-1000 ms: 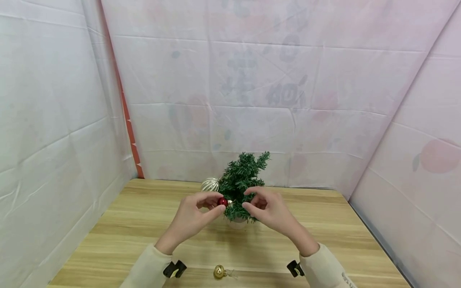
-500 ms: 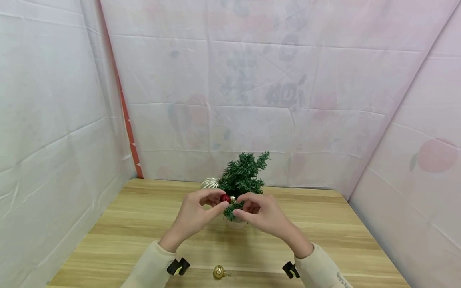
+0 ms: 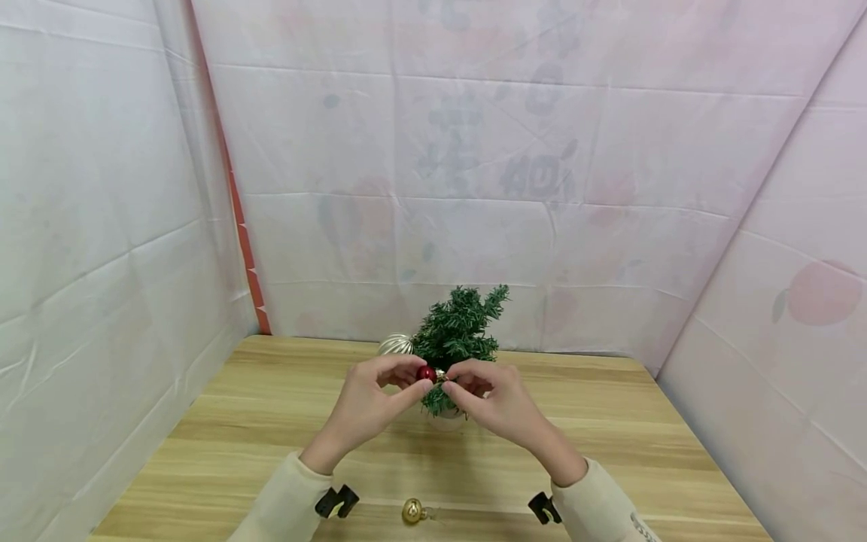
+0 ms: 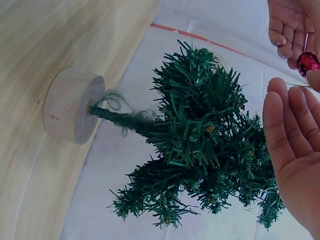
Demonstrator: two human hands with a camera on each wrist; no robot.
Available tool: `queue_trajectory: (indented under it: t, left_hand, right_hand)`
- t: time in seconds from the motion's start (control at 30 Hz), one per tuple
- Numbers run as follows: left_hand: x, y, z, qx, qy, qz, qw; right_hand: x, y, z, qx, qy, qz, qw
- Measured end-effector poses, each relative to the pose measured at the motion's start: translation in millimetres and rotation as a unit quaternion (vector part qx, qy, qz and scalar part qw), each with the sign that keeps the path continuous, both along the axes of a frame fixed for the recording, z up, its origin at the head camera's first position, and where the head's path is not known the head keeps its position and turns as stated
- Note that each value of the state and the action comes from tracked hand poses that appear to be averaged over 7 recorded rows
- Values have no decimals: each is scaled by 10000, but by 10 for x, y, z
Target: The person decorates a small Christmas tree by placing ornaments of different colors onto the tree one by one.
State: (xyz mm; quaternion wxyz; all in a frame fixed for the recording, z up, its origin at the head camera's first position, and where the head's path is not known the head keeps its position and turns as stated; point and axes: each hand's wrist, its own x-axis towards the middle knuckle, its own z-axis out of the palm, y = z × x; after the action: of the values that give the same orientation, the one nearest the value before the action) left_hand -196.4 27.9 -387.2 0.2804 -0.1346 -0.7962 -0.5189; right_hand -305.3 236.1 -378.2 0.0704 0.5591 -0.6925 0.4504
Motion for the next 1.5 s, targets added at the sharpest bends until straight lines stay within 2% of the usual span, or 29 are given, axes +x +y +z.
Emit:
queue_trajectory:
  t: [0.27, 0.63, 0.9, 1.4, 1.5]
  left_hand:
    - [12, 8, -17, 35, -33, -24, 10000]
    - [-10, 29, -130, 180, -227, -39, 9996]
    - [-40, 79, -236, 289, -570, -300, 9975]
    - [-70, 122, -315, 311, -882, -583, 9939]
    - [-71, 124, -317, 300, -896, -592, 9938]
  right_hand:
    - [-27, 28, 19, -173, 87, 15, 9998]
    - [-20, 70, 65, -206, -43, -134, 9997]
    - [-21, 71, 81, -342, -74, -151, 9993]
    - [8, 65, 123, -306, -162, -298, 9990]
    - [65, 58, 181, -327, -152, -295, 9989]
